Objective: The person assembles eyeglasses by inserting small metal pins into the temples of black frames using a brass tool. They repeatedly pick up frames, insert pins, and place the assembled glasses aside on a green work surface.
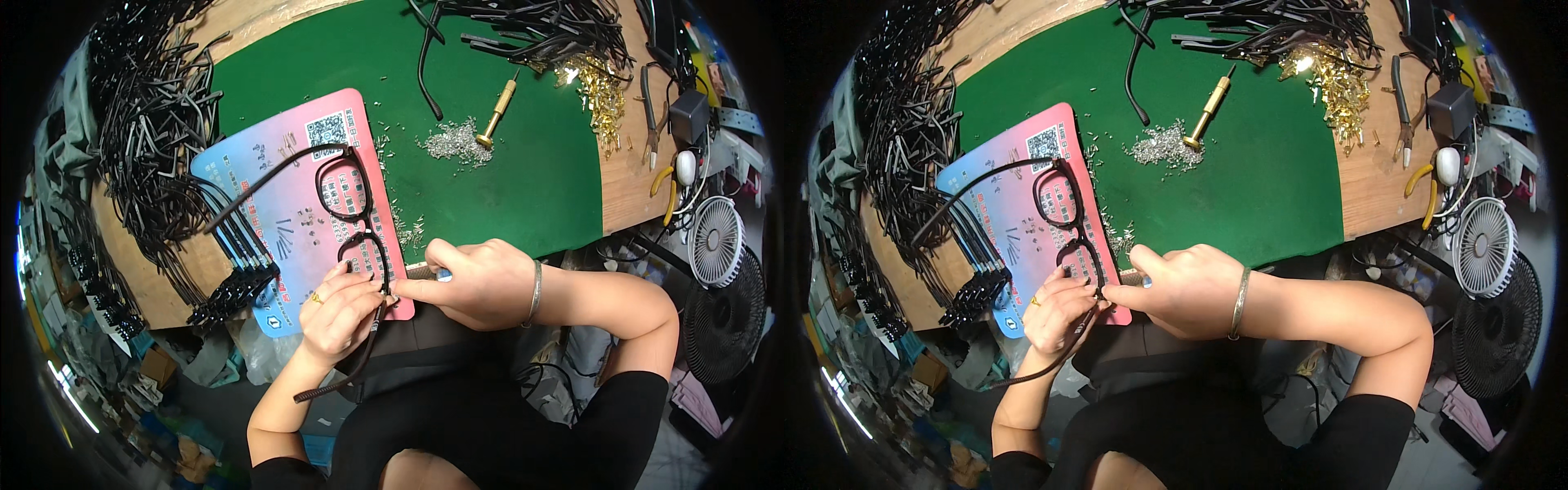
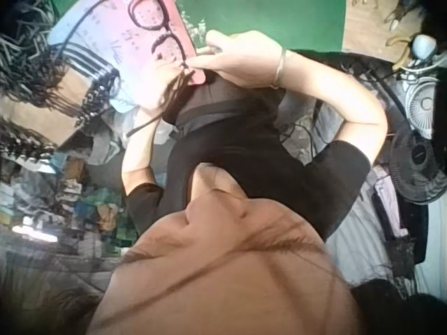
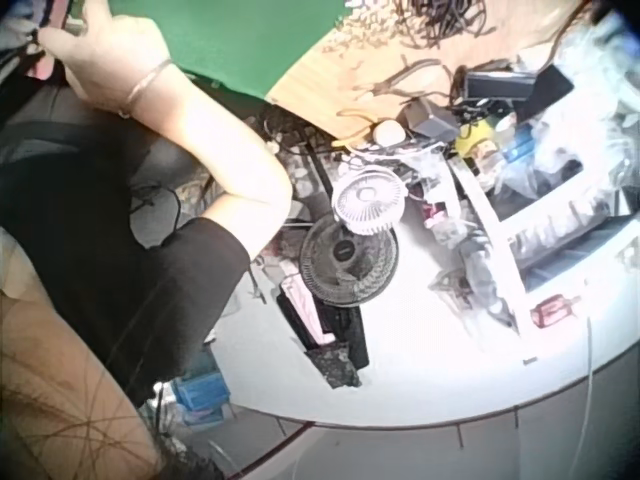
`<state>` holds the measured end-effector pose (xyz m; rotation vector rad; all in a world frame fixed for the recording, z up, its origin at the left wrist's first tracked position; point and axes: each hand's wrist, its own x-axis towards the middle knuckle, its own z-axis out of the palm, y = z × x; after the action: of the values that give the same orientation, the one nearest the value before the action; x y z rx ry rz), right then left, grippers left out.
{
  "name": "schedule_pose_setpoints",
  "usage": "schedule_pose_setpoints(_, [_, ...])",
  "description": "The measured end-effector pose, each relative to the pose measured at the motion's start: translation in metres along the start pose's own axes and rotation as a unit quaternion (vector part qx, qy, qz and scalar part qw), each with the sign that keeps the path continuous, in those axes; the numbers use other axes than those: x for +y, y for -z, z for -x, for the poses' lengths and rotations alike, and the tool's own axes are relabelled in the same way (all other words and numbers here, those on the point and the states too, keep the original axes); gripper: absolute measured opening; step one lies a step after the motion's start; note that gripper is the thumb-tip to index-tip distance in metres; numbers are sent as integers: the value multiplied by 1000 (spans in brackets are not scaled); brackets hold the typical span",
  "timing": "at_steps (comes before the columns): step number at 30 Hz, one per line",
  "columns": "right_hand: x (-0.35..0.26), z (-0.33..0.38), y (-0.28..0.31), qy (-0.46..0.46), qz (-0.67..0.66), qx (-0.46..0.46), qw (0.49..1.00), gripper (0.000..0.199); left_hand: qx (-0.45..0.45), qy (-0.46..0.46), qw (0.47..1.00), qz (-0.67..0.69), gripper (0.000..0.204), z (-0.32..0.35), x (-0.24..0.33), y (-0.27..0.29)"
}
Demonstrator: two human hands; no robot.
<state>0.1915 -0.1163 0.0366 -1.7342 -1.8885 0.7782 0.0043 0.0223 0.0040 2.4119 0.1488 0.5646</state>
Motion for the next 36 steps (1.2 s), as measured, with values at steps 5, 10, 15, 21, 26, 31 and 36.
schedule_pose_setpoints(5, [-1,0,-6,8,28,18,999,40,-6,15,1000,9,18,0,0,0])
schedule_pose_setpoints(10, [-2,3,-7,12,32,22,999,42,-3,27,999,21,19,1,1,0])
schedule_pose_setpoints(15, [-2,2,-8,9,17,26,999,41,2,47,999,24,19,-3,6,0])
schedule_pose_setpoints(21, [-5,0,-8,-9,-1,10,1000,31,3,34,999,17,21,0,4,-2])
schedule_pose_setpoints(26, [-5,0,-9,5,20,16,1000,37,4,32,999,21,18,2,3,-2])
schedule_pose_setpoints(31, [-3,0,-11,17,39,24,999,41,12,31,999,23,20,4,3,-4])
schedule_pose_setpoints(36, [-3,-5,-10,29,88,17,996,38,36,29,998,35,17,3,3,-6])
